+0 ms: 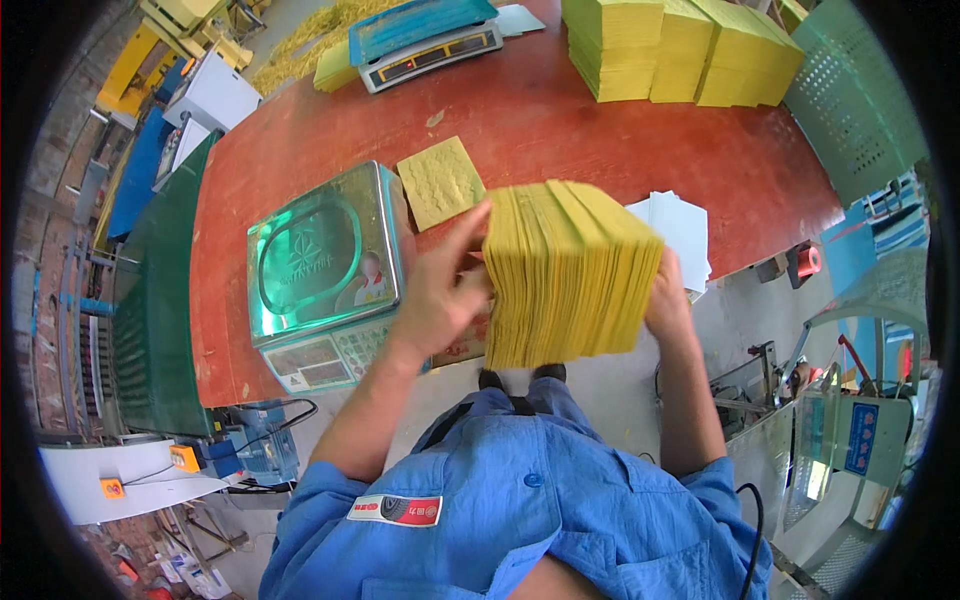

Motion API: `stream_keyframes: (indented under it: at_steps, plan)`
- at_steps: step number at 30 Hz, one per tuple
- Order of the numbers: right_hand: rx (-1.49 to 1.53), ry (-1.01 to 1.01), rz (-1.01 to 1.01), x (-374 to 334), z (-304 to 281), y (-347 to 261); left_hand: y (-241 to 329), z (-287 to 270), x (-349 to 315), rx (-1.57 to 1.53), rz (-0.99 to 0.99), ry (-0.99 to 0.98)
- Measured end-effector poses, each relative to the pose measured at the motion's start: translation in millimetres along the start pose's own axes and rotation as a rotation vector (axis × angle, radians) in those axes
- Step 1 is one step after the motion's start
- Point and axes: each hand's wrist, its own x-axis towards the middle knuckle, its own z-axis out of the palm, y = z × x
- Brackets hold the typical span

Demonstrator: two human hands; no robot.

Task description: The person is seen counting and weighing stacks of yellow paper in an industrial setting.

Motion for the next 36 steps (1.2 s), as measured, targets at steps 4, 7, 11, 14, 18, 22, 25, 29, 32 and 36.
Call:
stream_keyframes:
  at_steps: [4,7,11,14,18,22,25,29,32,36]
  plan:
    - [0.013,-0.081,0.078,3,-6,-32,9,-17,10,-0.437,-0.377,-0.077]
    - [0.131,-0.08,0.161,9,-9,-10,13,0,12,-0.568,-0.574,0.028]
    - [0.154,-0.193,0.475,17,-19,32,-30,16,12,-0.614,-0.829,-0.077]
    - [-0.038,-0.212,0.597,27,-17,23,-77,27,7,-0.649,-0.929,-0.087]
    - [-0.046,-0.118,0.431,34,-25,66,-88,46,9,-0.555,-0.778,0.079]
    - [-0.205,-0.11,0.274,28,-25,62,-112,47,2,-0.102,-0.356,0.166]
    - [-0.151,-0.062,0.213,23,-23,50,-98,46,-6,0.148,-0.353,0.237]
    - [0.018,-0.037,0.069,22,-22,55,-88,53,-16,-0.023,-0.441,0.258]
    - [0.24,-0.088,0.071,16,0,70,-81,81,-22,-0.361,-0.328,0.426]
    - [0.415,-0.021,0.033,0,29,61,-87,92,-18,-0.213,-0.232,0.399]
